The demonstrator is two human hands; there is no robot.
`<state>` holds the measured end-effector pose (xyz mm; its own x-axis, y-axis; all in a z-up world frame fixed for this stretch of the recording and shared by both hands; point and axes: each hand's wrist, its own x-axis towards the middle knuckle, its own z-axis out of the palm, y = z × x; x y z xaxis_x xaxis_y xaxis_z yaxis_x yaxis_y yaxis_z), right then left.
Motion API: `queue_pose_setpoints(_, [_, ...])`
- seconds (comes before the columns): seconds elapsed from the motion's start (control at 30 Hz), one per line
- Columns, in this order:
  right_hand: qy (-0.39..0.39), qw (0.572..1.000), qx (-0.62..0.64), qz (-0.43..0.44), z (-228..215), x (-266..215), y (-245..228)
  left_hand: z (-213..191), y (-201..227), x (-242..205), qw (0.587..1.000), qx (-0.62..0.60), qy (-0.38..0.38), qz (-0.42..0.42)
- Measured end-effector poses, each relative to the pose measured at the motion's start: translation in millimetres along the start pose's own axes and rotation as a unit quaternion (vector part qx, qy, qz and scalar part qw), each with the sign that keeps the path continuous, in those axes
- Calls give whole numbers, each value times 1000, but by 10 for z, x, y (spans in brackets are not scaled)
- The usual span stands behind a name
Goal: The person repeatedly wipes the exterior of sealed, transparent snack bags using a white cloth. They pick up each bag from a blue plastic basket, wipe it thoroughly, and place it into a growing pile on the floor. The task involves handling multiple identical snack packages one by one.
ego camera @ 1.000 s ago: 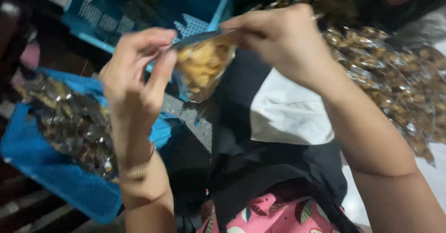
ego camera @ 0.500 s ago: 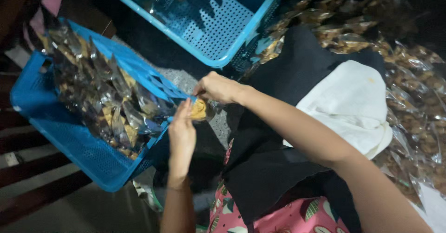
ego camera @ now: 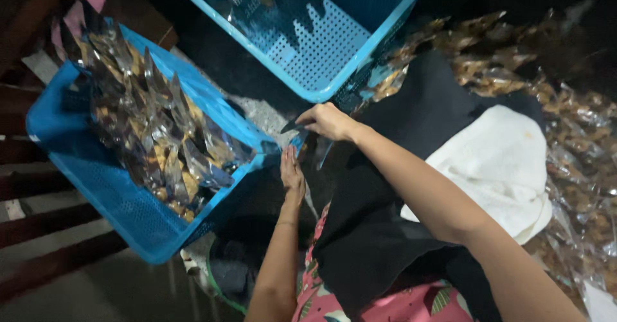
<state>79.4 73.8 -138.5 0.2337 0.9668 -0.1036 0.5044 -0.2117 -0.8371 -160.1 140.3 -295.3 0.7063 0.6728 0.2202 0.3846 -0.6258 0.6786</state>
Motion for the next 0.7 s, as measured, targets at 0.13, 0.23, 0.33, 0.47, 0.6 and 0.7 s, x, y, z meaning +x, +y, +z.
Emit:
queue_pose_setpoints(0.13, [61, 998, 30, -7, -365, -82, -84, -476, 758, 182, 996, 76, 35, 42])
queue_pose_setpoints(0.23, [122, 986, 111, 12, -748, -106, -149, -686, 1419, 800, 986, 23, 100, 133])
queue_pose_setpoints(0.33, [168, 958, 229, 35, -1219, -134, -225, -542, 1476, 1891, 976, -80, 172, 107])
queue_pose_setpoints(0.47, [184, 951, 244, 54, -1831, -375, -328, -43, 612, 3805, 955, -183, 235, -16])
queue_pose_setpoints(0.6, [163, 934, 238, 209, -2417, -672, -277, 246, -305, 5039, 969, 64, 230, -65])
queue_pose_setpoints(0.7, [204, 908, 284, 231, -2662, -818, -85, 422, -716, 5348, 956, 146, 171, -186])
